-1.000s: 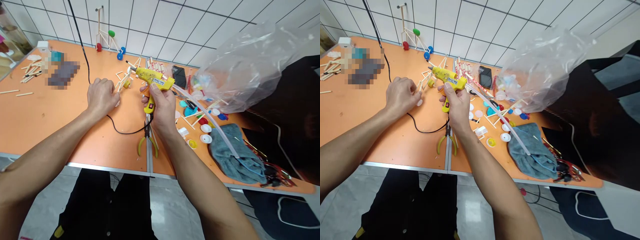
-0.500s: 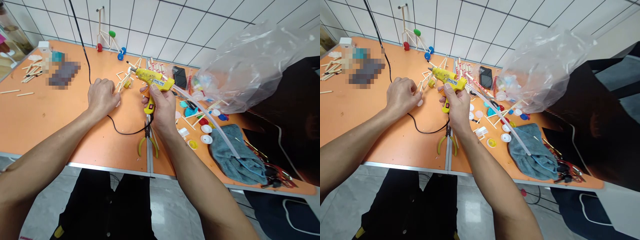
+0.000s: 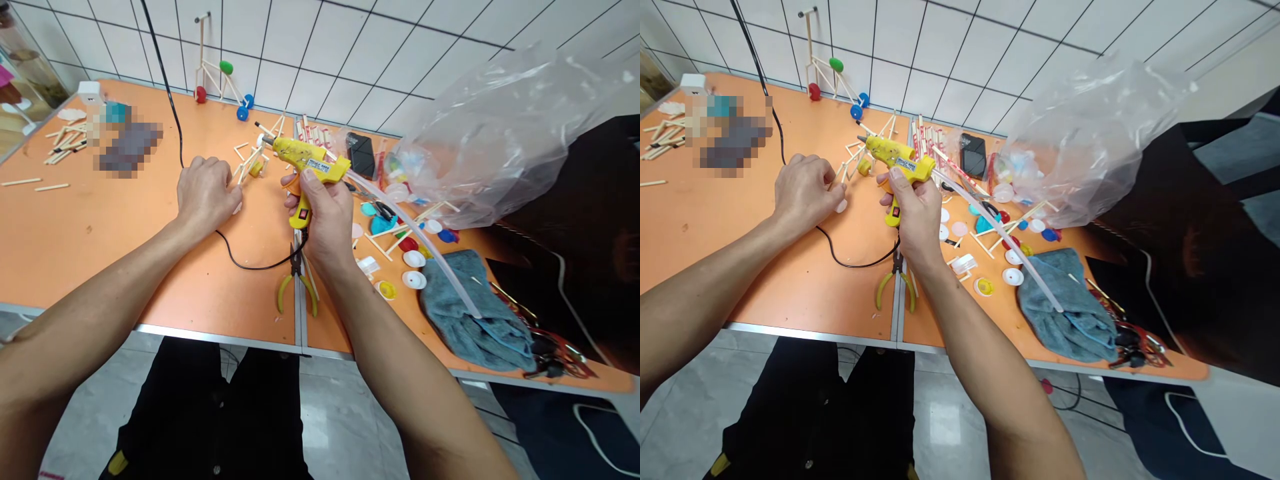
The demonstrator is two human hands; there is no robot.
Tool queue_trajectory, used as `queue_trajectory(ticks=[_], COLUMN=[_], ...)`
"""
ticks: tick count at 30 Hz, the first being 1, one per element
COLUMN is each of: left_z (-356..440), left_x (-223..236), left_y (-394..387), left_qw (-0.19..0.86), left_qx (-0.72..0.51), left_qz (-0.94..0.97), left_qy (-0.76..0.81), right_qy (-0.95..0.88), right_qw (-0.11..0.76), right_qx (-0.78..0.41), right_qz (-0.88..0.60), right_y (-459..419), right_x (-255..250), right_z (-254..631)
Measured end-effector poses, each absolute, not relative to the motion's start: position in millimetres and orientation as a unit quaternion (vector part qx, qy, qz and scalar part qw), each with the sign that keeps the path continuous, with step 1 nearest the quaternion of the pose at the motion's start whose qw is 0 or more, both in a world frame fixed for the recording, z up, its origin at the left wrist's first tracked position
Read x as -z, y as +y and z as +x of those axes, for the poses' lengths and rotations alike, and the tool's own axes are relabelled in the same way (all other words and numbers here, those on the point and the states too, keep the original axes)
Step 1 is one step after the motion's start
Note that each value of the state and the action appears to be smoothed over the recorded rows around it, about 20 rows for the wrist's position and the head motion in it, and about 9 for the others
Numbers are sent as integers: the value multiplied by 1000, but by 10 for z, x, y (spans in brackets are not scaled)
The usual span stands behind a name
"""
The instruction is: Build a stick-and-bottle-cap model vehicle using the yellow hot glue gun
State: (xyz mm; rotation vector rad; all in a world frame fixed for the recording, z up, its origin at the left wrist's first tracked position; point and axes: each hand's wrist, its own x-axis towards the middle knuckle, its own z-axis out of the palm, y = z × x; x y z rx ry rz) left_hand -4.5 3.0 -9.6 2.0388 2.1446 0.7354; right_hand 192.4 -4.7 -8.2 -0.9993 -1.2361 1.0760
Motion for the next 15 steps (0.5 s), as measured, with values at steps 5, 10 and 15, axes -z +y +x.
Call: queue_trajectory(ticks=[5,10,15], left_z=[-32,-26,-30], left_x=[78,72,76], left_y=[21,14,14], left_qw=[39,41,43], left_qx=[-234,-242,-245], left_qz=[666,665,666], left_qy=[707,705,703], right_qy=[-525,-523,-527], right_qw=[573,573,567], right_qx=[-457,-457,-460], right_qz=[-432,-434,-435], right_y=[-57,-63,-56], right_x=[73,65,74], right_z=[1914,1908,1915])
